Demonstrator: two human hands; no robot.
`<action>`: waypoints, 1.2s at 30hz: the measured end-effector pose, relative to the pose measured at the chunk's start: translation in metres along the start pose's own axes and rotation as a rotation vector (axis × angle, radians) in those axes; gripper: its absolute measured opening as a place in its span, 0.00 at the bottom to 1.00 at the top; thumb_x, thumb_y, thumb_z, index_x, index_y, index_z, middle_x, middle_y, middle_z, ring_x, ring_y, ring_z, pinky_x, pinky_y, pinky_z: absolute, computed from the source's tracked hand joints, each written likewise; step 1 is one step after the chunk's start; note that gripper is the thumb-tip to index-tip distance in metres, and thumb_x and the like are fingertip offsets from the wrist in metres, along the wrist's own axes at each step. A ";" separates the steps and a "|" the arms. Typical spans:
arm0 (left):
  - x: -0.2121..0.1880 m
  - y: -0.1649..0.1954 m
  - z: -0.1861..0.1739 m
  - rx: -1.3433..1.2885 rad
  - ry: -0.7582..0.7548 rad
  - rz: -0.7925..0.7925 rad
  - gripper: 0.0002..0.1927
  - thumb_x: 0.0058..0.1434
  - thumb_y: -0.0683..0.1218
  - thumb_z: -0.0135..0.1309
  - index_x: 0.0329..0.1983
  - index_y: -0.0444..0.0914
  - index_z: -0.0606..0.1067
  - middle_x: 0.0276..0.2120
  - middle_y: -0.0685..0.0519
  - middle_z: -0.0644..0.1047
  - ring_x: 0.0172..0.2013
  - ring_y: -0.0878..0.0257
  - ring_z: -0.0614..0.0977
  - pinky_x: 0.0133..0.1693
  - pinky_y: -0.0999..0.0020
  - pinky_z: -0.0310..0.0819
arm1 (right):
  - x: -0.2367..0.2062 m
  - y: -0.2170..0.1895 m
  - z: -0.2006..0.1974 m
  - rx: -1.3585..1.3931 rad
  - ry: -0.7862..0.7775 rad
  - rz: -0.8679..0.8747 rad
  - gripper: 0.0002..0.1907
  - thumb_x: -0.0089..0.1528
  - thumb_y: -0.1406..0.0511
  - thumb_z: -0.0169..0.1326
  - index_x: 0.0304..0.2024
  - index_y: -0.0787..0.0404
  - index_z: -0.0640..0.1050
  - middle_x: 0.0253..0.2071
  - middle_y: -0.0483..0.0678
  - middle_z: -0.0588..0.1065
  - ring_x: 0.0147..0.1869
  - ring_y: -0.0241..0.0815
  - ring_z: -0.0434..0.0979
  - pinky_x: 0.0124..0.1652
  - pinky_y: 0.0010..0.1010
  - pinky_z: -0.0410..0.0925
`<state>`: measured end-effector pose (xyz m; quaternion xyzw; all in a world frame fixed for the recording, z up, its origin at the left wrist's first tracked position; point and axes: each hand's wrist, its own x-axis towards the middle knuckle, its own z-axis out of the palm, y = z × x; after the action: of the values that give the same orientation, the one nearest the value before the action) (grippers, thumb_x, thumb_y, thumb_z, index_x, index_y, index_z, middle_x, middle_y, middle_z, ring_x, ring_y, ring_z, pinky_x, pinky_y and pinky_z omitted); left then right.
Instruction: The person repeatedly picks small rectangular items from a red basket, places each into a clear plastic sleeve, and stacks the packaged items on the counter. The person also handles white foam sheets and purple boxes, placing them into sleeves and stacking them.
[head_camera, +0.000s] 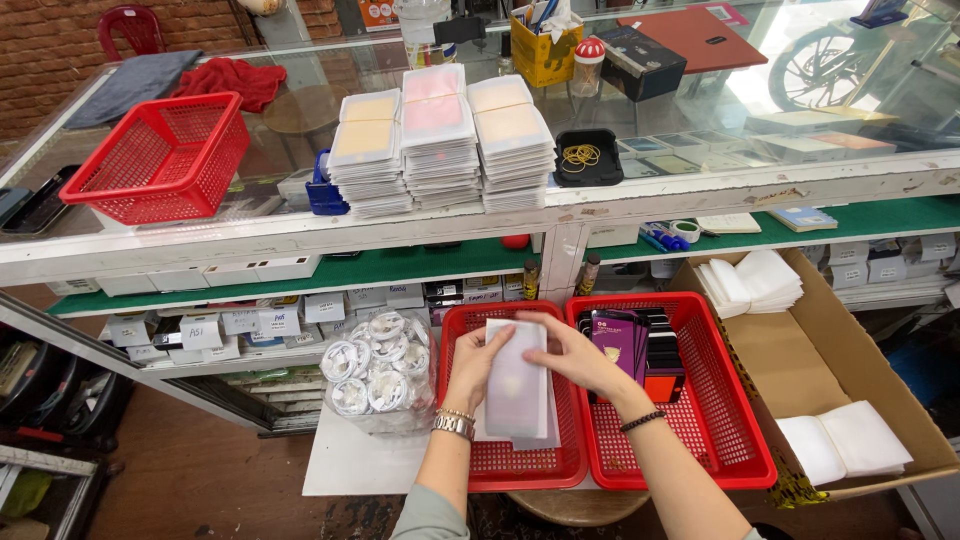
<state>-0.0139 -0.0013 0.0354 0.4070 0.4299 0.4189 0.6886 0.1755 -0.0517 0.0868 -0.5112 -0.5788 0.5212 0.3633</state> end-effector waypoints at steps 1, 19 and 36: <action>0.005 0.000 0.001 0.011 0.040 -0.008 0.18 0.61 0.50 0.62 0.45 0.31 0.82 0.38 0.45 0.84 0.33 0.62 0.84 0.35 0.66 0.79 | -0.002 0.005 0.003 0.199 -0.009 0.032 0.38 0.59 0.71 0.57 0.70 0.53 0.61 0.52 0.49 0.79 0.56 0.37 0.79 0.54 0.31 0.72; -0.027 -0.047 -0.004 1.331 0.311 -0.069 0.58 0.50 0.45 0.71 0.76 0.36 0.46 0.68 0.35 0.59 0.69 0.39 0.60 0.65 0.48 0.61 | -0.030 0.079 -0.036 -0.817 0.760 0.456 0.48 0.51 0.47 0.70 0.66 0.58 0.65 0.54 0.59 0.67 0.60 0.60 0.67 0.55 0.49 0.68; 0.004 -0.022 -0.007 0.156 0.114 0.019 0.18 0.62 0.50 0.61 0.49 0.33 0.81 0.43 0.50 0.85 0.41 0.64 0.86 0.43 0.70 0.79 | -0.009 0.053 -0.075 0.425 0.654 0.062 0.20 0.63 0.66 0.59 0.55 0.64 0.69 0.52 0.52 0.78 0.55 0.44 0.80 0.56 0.39 0.72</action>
<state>-0.0141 -0.0030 0.0124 0.4388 0.4960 0.4132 0.6251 0.2607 -0.0469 0.0506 -0.5811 -0.2958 0.4497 0.6104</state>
